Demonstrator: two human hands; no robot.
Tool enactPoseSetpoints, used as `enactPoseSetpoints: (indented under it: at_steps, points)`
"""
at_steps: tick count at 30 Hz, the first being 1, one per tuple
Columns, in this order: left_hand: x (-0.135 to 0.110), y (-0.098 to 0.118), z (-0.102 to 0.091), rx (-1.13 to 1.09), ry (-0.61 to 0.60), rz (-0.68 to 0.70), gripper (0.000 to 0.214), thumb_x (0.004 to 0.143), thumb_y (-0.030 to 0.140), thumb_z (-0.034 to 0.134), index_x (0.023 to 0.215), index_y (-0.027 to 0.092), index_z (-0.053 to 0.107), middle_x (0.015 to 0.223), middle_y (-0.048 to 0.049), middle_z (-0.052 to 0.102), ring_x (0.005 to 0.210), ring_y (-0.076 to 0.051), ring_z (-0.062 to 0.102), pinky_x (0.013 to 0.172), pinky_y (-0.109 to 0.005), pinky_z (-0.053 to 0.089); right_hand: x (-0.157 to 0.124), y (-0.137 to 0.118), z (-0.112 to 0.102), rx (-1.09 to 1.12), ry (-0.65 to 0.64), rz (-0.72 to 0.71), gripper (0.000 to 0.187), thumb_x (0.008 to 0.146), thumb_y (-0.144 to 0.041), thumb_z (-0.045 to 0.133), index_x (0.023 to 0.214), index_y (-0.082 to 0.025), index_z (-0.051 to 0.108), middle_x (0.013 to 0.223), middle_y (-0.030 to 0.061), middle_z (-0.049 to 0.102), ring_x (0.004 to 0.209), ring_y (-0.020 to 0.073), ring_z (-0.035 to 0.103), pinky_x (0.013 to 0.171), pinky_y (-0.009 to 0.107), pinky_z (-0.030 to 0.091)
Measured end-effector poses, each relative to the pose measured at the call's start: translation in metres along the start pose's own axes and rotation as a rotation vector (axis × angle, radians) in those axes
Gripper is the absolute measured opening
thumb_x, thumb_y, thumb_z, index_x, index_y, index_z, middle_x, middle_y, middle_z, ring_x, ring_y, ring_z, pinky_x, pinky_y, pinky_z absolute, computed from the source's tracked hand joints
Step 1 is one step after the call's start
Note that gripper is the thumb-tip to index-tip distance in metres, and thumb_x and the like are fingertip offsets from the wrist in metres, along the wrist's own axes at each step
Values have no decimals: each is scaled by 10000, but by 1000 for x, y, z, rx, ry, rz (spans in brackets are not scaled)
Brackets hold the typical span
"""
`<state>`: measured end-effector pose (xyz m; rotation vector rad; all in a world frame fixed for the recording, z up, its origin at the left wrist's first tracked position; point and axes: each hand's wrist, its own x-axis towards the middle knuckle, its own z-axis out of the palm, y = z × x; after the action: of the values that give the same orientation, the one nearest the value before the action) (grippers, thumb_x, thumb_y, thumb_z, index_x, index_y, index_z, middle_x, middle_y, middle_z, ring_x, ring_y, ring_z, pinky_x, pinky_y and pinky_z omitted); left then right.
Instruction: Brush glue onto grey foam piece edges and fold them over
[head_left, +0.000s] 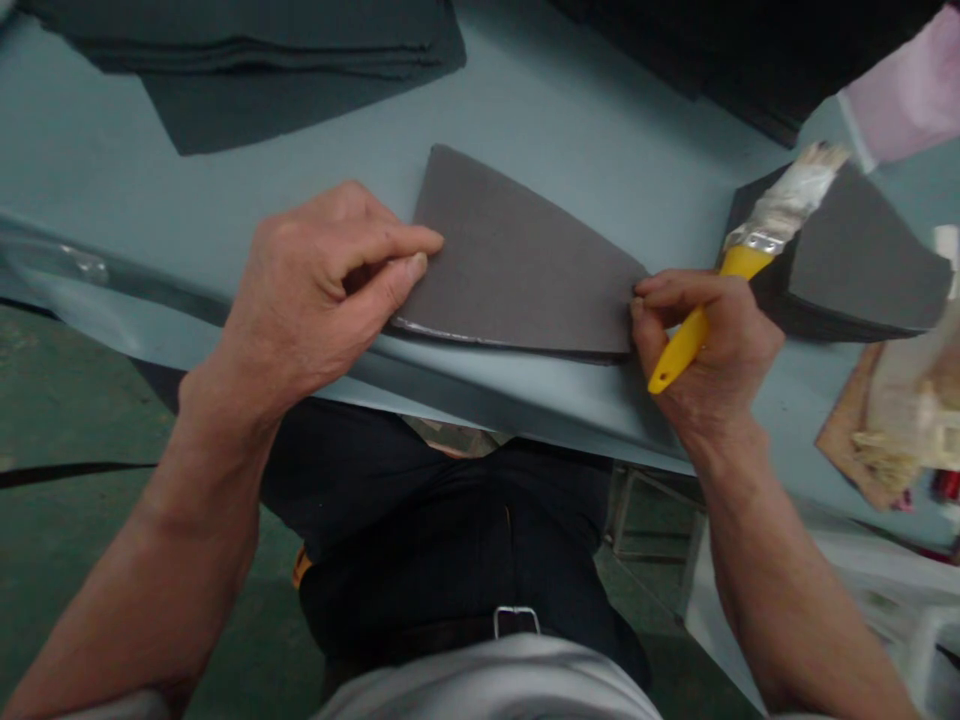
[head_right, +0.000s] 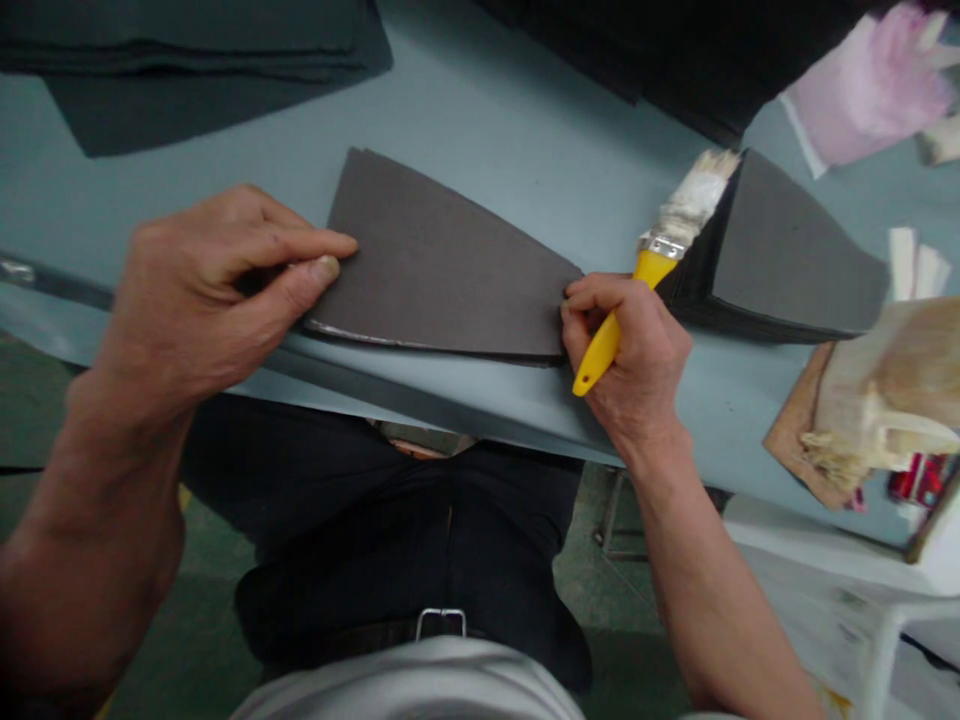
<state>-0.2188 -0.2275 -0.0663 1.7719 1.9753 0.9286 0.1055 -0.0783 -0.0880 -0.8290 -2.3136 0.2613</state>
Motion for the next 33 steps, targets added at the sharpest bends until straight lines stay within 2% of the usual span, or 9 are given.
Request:
enactPoseSetpoints:
  at_steps: [4, 9, 16, 22, 25, 28, 33]
  points:
    - [-1, 1, 0, 12, -10, -9, 376, 1099, 418, 556, 1318, 262, 818, 1127, -49, 788, 1071, -213, 723, 988, -421, 556, 1, -2, -1, 28, -17, -6, 75, 1035, -265, 700, 991, -319, 671, 1041, 74, 830, 960, 263, 811, 876, 436, 636]
    - [-3, 0, 0, 32, 0, 11, 355, 1090, 429, 572, 1318, 302, 813, 1124, -56, 787, 1057, -234, 715, 983, -463, 577, 1, -2, 0, -12, -18, 12, 64, 1049, -309, 666, 988, -304, 649, 1033, 64, 826, 937, 260, 817, 855, 455, 648]
    - [-5, 1, 2, 45, 19, 10, 328, 1080, 420, 597, 1284, 297, 822, 1148, -57, 769, 1087, -238, 711, 1007, -454, 577, 0, -1, 0, 31, -4, 2, 58, 1035, -274, 680, 995, -314, 668, 1039, 32, 819, 961, 260, 816, 896, 467, 653]
    - [-5, -1, 4, 46, 30, 5, 301, 1057, 385, 601, 1238, 300, 826, 1080, -36, 737, 971, -209, 691, 917, -387, 548, 1, 0, 3, 38, -10, 9, 64, 1030, -276, 670, 978, -313, 668, 1044, 44, 841, 942, 233, 818, 866, 417, 654]
    - [-5, -3, 3, 31, 43, 27, 296, 1047, 390, 603, 1211, 301, 833, 1052, -27, 732, 889, -186, 654, 852, -357, 547, 1, 1, 6, 49, 32, -28, 54, 998, -236, 685, 997, -289, 673, 1026, 26, 840, 907, 203, 812, 835, 363, 644]
    - [-2, -5, 0, -9, 39, 41, 296, 1036, 392, 614, 1178, 274, 845, 1001, -31, 732, 810, -170, 628, 774, -336, 546, 0, 2, 10, 51, 70, -77, 120, 964, -162, 677, 1005, -274, 679, 998, 10, 837, 863, 179, 806, 779, 307, 616]
    - [3, -9, -3, -21, 45, 11, 310, 1033, 449, 613, 1144, 278, 847, 975, -45, 745, 798, -182, 655, 720, -325, 550, 1, 4, 15, 13, 58, -134, 148, 995, -120, 646, 1010, -262, 683, 1026, 36, 856, 848, 173, 823, 758, 285, 629]
